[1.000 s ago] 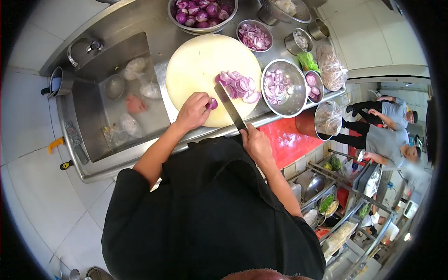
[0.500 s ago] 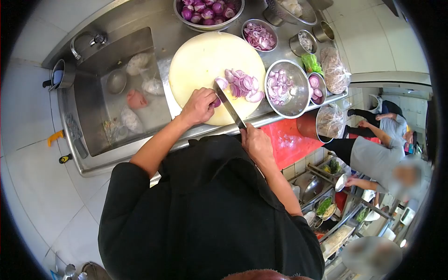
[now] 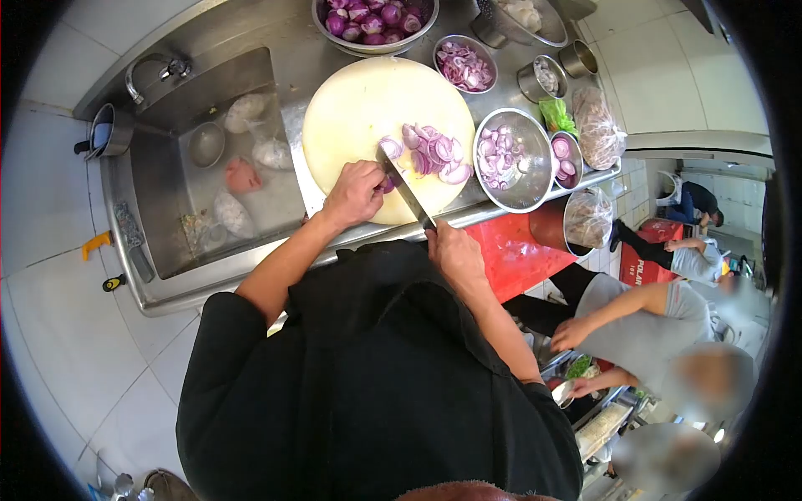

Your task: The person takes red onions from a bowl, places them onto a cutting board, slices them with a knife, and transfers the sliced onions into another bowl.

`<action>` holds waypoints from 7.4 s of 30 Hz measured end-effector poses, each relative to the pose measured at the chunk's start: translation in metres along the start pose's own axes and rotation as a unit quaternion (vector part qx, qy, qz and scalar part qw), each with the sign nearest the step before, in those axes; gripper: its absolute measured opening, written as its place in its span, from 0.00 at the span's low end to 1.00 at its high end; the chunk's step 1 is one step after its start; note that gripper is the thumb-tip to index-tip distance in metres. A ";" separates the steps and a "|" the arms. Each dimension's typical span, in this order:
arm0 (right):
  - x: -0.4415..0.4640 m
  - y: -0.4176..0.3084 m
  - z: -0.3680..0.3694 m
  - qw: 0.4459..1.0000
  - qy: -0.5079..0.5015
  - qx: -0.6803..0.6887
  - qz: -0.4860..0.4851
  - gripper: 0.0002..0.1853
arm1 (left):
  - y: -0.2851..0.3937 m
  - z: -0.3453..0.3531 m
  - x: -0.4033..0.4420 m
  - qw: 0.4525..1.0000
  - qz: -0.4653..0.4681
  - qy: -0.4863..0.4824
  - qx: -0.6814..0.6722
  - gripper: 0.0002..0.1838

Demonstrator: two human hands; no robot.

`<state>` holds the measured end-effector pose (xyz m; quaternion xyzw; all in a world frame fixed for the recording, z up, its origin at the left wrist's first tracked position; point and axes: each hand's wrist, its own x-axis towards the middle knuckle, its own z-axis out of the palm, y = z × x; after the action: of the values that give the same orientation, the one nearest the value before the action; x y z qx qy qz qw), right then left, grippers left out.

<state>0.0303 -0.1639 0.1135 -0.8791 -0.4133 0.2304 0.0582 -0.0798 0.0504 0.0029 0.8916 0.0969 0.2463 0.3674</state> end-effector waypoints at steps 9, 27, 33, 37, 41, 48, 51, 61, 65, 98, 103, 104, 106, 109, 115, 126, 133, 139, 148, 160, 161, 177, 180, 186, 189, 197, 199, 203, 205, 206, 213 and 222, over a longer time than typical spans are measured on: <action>0.000 -0.003 0.002 1.000 -0.003 0.015 0.008 0.14 | 0.001 0.003 -0.004 1.000 -0.009 0.017 -0.001 0.10; 0.022 0.041 0.014 0.994 -0.030 0.083 0.064 0.19 | 0.004 -0.005 0.005 0.997 -0.050 -0.029 0.042 0.15; 0.007 0.026 0.000 0.994 -0.009 0.076 0.072 0.18 | 0.041 0.000 0.028 0.942 -0.309 -0.130 0.013 0.23; -0.005 0.021 0.002 0.997 0.002 0.055 0.060 0.16 | 0.033 -0.003 0.011 0.991 -0.133 -0.025 0.019 0.16; -0.005 0.018 0.005 0.998 -0.004 0.041 0.057 0.14 | 0.010 -0.001 0.010 0.999 0.006 -0.031 -0.007 0.12; -0.003 0.010 0.011 1.000 0.013 0.019 0.022 0.13 | 0.011 -0.002 0.020 0.996 0.040 -0.066 0.034 0.08; -0.003 0.010 0.004 0.999 0.028 0.024 0.009 0.13 | 0.010 0.002 0.020 0.998 0.049 -0.028 0.026 0.09; -0.007 0.008 0.007 0.998 0.040 0.053 0.014 0.14 | 0.007 0.008 0.012 0.999 0.037 0.009 -0.003 0.05; 0.001 0.007 0.005 0.999 -0.004 0.033 0.025 0.14 | 0.005 0.005 0.010 1.000 0.029 -0.010 0.003 0.07; -0.011 -0.001 -0.015 0.998 -0.025 0.051 0.018 0.13 | 0.002 0.009 0.002 0.999 0.023 0.049 -0.008 0.04; -0.007 0.007 0.006 0.998 -0.049 0.039 0.022 0.14 | 0.002 0.009 0.002 0.999 0.020 0.046 -0.007 0.04; -0.003 0.007 0.013 0.998 -0.044 0.043 0.018 0.14 | 0.003 0.008 0.000 0.999 0.018 0.043 -0.006 0.04; 0.012 0.005 0.019 0.998 -0.028 0.049 0.008 0.15 | 0.002 0.008 0.002 0.999 0.020 0.039 -0.002 0.04; 0.018 0.009 0.003 0.996 -0.037 0.070 0.032 0.16 | 0.006 0.007 0.005 0.999 0.031 -0.010 0.026 0.04; -0.003 0.025 -0.017 0.993 -0.002 0.108 0.045 0.17 | 0.004 -0.028 0.059 0.986 -0.044 0.158 -0.021 0.03; 0.011 0.003 0.009 0.987 -0.110 0.093 -0.067 0.18 | -0.057 -0.004 0.134 0.918 -0.189 -0.342 -0.063 0.18; 0.018 0.000 0.018 0.981 -0.129 0.137 -0.037 0.21 | -0.059 -0.006 0.116 0.931 -0.110 -0.344 -0.046 0.16; 0.024 -0.003 0.022 0.981 -0.125 0.147 -0.035 0.21 | -0.037 -0.017 0.118 0.949 -0.125 -0.289 -0.005 0.21; 0.023 -0.002 0.014 0.979 -0.123 0.165 -0.009 0.22 | -0.026 -0.022 0.120 0.969 -0.158 -0.168 -0.094 0.15; 0.041 0.028 -0.008 0.988 -0.009 0.133 0.082 0.19 | 0.024 0.003 0.042 0.981 -0.076 0.040 -0.173 0.12; 0.037 0.029 -0.009 0.988 -0.004 0.133 0.076 0.19 | 0.021 0.011 0.023 0.991 -0.070 -0.001 -0.118 0.13; -0.028 0.016 0.007 0.996 0.022 0.082 0.040 0.14 | 0.031 0.002 0.011 0.987 0.098 -0.125 -0.017 0.11; -0.035 0.014 -0.003 0.997 0.030 0.072 0.027 0.13 | 0.030 0.000 0.014 0.985 0.081 -0.152 -0.008 0.11; -0.018 0.022 0.020 0.997 0.040 0.069 0.015 0.13 | 0.034 0.003 0.013 0.987 0.082 -0.138 -0.011 0.12; -0.027 0.014 0.005 0.997 0.040 0.073 0.010 0.13 | 0.034 0.005 0.010 0.991 0.073 -0.116 -0.011 0.12; -0.027 0.014 -0.006 0.997 0.028 0.066 0.000 0.14 | 0.032 0.007 0.006 0.994 0.052 -0.093 -0.019 0.09; -0.023 0.014 0.001 0.998 0.011 0.062 0.018 0.14 | 0.032 0.010 0.005 0.995 0.049 -0.087 -0.021 0.09; -0.005 0.016 0.019 0.999 0.020 0.042 0.011 0.14 | 0.031 0.011 0.006 0.995 0.042 -0.086 -0.016 0.09; -0.017 0.012 0.002 0.998 0.028 0.064 0.003 0.14 | 0.031 0.012 0.003 0.996 0.041 -0.075 -0.014 0.09; -0.021 0.011 -0.004 0.997 0.031 0.073 0.000 0.14 | 0.029 0.012 0.002 0.997 0.038 -0.071 -0.019 0.09; -0.005 0.013 0.013 0.999 0.010 0.036 0.006 0.14 | 0.027 0.014 0.001 0.997 0.042 -0.052 -0.031 0.09; 0.000 0.010 0.012 0.999 -0.013 0.043 0.014 0.15 | 0.030 0.015 -0.002 0.999 0.020 -0.039 -0.032 0.10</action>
<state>0.0321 -0.1714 0.1002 -0.8782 -0.3918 0.2600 0.0873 -0.0744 0.0190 0.0143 0.8900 0.0563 0.2218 0.3943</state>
